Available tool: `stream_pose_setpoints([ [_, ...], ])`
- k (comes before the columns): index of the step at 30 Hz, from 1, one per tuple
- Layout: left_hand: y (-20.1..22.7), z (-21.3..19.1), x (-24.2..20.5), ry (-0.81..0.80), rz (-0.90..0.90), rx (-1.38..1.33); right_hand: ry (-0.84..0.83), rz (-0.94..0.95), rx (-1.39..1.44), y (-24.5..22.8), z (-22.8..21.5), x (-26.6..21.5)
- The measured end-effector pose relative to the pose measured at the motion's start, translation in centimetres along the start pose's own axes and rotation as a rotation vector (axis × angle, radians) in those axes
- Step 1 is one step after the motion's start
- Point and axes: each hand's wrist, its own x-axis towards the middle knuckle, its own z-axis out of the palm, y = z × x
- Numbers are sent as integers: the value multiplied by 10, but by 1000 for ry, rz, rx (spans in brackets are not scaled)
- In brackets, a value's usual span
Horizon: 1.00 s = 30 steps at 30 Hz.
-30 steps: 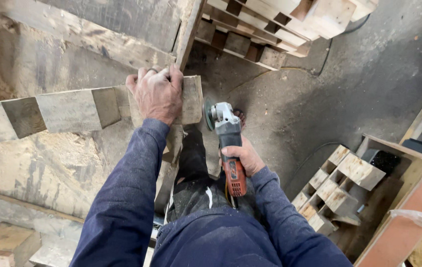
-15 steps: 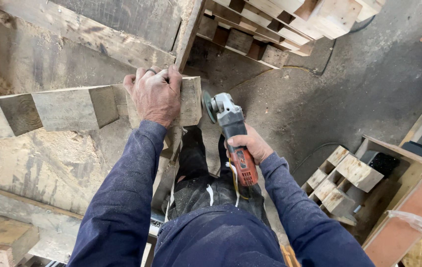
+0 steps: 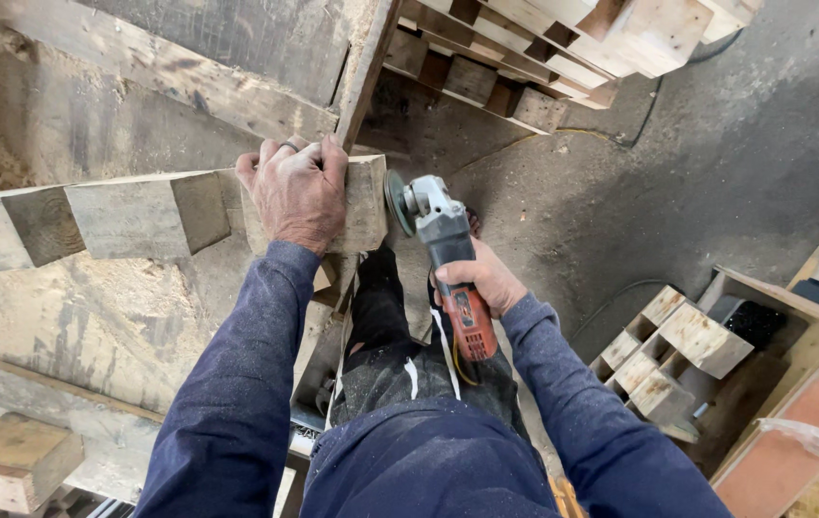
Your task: The person uses an angle grinder with a sanding disc to smooth the surfaces of small wooden blocks placed on a workbench. They reposition the blocks to sand different faces and edges, then place the finished pieces aside.
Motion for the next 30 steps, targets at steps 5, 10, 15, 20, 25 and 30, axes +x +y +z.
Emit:
stream_pose_setpoints([
  [5, 1, 2, 3, 9, -10, -8, -1, 26, -8, 5, -2, -9],
  [10, 1, -1, 1, -8, -18, -4, -1, 51, 11, 19, -2, -17],
  [15, -2, -2, -4, 2, 26, 12, 11, 46, 44, 32, 1, -33],
  [20, -3, -1, 0, 35, 47, 6, 8, -64, 29, 5, 1, -8],
  [25, -1, -2, 1, 39, 34, -20, 2, -41, 9, -22, -2, 16],
  [30, -2, -2, 1, -11, -4, -3, -4, 0, -21, -8, -4, 6],
])
